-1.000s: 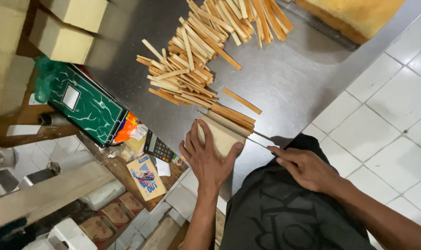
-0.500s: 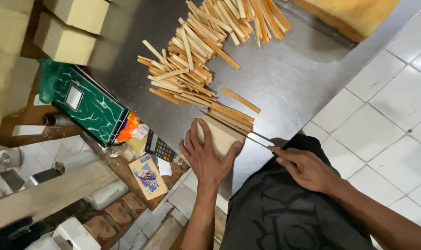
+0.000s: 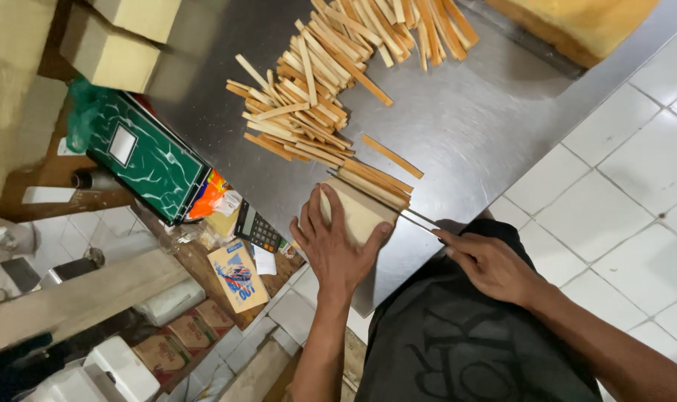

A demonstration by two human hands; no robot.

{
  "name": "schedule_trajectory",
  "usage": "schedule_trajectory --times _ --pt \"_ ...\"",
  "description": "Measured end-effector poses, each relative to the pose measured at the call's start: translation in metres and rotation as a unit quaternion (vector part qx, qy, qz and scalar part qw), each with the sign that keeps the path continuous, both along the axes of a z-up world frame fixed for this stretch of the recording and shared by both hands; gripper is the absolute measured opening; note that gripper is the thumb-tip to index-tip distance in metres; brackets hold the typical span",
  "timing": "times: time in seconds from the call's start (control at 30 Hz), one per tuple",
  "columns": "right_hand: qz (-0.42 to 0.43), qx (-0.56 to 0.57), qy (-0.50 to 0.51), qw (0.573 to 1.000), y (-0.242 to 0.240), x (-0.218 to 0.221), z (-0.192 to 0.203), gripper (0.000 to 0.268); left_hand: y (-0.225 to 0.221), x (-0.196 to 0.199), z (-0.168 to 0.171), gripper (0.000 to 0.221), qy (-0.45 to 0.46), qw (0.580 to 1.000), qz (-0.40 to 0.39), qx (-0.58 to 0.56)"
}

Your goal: Slice bread loaves into thin strips using a knife and gather them into a plastic tray.

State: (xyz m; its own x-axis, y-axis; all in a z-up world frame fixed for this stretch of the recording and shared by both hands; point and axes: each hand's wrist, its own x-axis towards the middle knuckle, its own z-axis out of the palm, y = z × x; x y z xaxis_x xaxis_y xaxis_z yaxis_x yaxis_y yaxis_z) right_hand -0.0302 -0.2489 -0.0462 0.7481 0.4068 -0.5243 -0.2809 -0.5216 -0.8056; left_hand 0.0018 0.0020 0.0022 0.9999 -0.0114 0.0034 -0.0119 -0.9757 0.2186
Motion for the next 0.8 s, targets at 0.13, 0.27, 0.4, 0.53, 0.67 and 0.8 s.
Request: schedule_trajectory --times 0.13,0.27,0.4,0.53,0.67,0.8 --pt "-0.014 0.036 -0.119 0.992 0.023 0.011 -0.034 0.043 -0.001 0.003 0.0 0.112 -0.004 1.0 -0.009 -0.006" --pt "-0.015 0.029 -0.127 0.991 0.026 0.016 -0.019 0.042 -0.002 0.002 -0.001 0.111 -0.009 1.0 -0.009 -0.004" --pt "0.002 -0.03 -0.035 0.999 0.003 0.001 -0.01 0.045 -0.002 0.001 -0.003 0.11 -0.015 1.0 -0.005 -0.002" --pt "-0.012 -0.01 -0.043 0.999 -0.002 -0.002 -0.014 0.043 -0.004 0.004 0.0 0.112 -0.009 1.0 -0.003 -0.007" --pt "-0.001 -0.063 -0.032 0.997 0.015 0.001 -0.011 0.04 -0.002 0.001 -0.004 0.112 0.0 1.0 -0.018 -0.002" --pt "-0.018 -0.067 -0.079 0.994 0.003 -0.013 -0.012 0.043 0.002 0.001 -0.008 0.113 -0.003 1.0 -0.01 0.004"
